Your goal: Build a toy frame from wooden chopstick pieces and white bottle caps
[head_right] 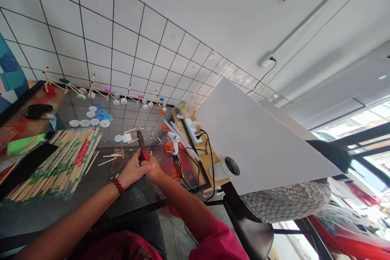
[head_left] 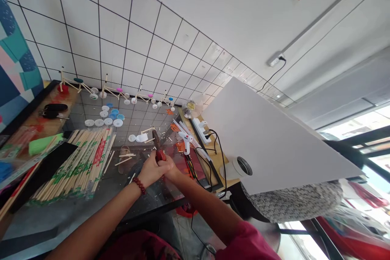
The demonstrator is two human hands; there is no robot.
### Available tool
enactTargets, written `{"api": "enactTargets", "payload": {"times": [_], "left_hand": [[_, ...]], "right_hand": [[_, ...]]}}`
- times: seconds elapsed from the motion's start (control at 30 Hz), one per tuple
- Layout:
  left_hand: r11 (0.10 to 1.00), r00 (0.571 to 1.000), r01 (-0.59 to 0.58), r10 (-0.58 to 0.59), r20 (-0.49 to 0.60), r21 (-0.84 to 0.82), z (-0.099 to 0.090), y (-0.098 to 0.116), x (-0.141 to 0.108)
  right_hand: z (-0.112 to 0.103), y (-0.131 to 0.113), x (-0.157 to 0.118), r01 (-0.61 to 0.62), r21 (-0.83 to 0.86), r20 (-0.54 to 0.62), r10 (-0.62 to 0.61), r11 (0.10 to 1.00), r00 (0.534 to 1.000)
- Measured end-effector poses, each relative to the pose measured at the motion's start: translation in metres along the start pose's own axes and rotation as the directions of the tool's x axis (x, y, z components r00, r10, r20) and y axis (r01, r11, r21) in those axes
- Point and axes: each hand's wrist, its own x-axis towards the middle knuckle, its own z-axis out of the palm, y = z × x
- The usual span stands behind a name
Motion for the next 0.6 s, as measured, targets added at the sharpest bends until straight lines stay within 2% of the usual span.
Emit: {"api": "enactTargets", "payload": {"times": [0.1,0.17,0.3,0.4,0.6], "left_hand": [[0.997,0.998,-0.062,0.063,0.025,-0.039,0.0,0.009,-0.006],[0.991,0.996,-0.087,0.089,0.018,-0.097,-0.002,0.012,-0.007],[0.992,0.994,-0.099,0.094,-0.062,-0.075,-0.011,0.008,-0.006],[0.999,0.992,-0.039,0.04,-0.122,0.007,-0.018,0.004,-0.004],[0.988,0.988,0.031,-0.007,-0.152,0.152,-0.023,0.005,-0.002]], "right_hand": [[0.003,-0.009,-0.009,0.115,0.026,-0.062,-0.113,0.993,0.992],[0.01,-0.012,-0.012,0.148,0.042,-0.09,-0.144,0.988,0.986],[0.031,-0.008,-0.005,0.094,0.192,-0.079,-0.08,0.977,0.994],[0.047,-0.002,0.002,0.042,0.333,-0.067,-0.021,0.942,0.998],[0.058,0.0,0.004,-0.001,0.4,-0.067,0.03,0.916,0.997]]}}
